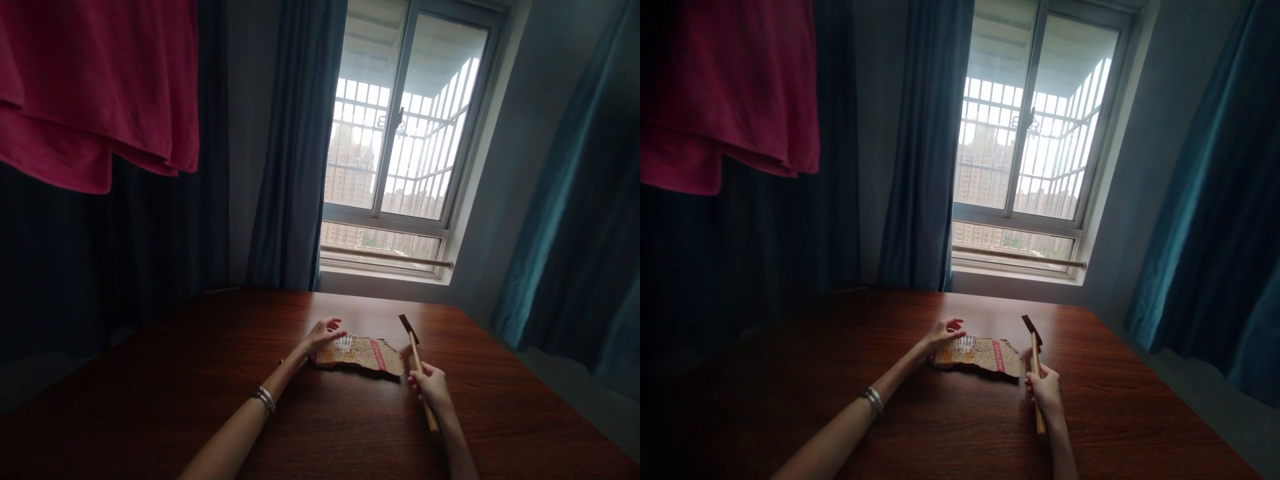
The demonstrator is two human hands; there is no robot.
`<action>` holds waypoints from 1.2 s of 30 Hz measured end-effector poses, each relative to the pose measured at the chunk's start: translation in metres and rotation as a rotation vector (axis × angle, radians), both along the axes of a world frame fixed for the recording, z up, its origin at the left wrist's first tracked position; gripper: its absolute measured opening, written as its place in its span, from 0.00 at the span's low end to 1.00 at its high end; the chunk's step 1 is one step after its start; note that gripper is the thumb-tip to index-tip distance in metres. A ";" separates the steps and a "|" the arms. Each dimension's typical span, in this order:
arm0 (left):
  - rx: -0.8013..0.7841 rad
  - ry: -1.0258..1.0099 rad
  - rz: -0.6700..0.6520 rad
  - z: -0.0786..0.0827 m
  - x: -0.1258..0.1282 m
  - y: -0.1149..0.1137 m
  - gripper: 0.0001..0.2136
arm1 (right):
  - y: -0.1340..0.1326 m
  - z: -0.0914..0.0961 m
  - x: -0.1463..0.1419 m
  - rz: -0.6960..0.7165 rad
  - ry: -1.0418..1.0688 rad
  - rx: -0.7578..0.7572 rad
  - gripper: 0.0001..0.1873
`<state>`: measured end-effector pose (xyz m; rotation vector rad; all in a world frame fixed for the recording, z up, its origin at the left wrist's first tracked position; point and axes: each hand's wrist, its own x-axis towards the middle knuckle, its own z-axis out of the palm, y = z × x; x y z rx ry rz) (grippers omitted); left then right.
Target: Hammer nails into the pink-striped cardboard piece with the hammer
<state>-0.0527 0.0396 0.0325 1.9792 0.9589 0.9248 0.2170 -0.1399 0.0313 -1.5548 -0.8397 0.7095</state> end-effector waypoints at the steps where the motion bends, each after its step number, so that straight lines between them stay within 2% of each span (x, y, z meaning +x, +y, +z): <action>1: 0.016 0.035 0.005 -0.001 -0.003 -0.001 0.32 | 0.000 -0.001 -0.001 -0.010 -0.019 0.009 0.09; 6: 0.075 0.195 -0.020 -0.006 -0.014 -0.007 0.38 | -0.007 0.001 -0.003 -0.086 -0.272 -0.087 0.08; 10: 0.166 0.326 -0.082 -0.006 -0.020 -0.013 0.42 | -0.014 0.007 -0.001 -0.082 -0.463 -0.172 0.09; 14: 0.147 0.429 -0.085 -0.005 -0.023 -0.016 0.44 | -0.017 0.009 0.005 -0.076 -0.603 -0.211 0.08; 19: 0.118 0.514 -0.062 -0.002 -0.024 -0.017 0.46 | -0.014 0.002 0.014 -0.065 -0.704 -0.274 0.08; 27: 0.052 0.602 -0.076 0.009 -0.027 -0.025 0.48 | -0.014 -0.004 0.022 -0.026 -0.786 -0.320 0.14; 32: 0.017 0.699 -0.086 0.014 -0.025 -0.027 0.50 | -0.013 -0.008 0.026 -0.072 -0.870 -0.453 0.22; 36: -0.001 0.692 -0.099 0.035 -0.032 -0.020 0.51 | -0.013 -0.009 0.026 -0.079 -0.929 -0.493 0.22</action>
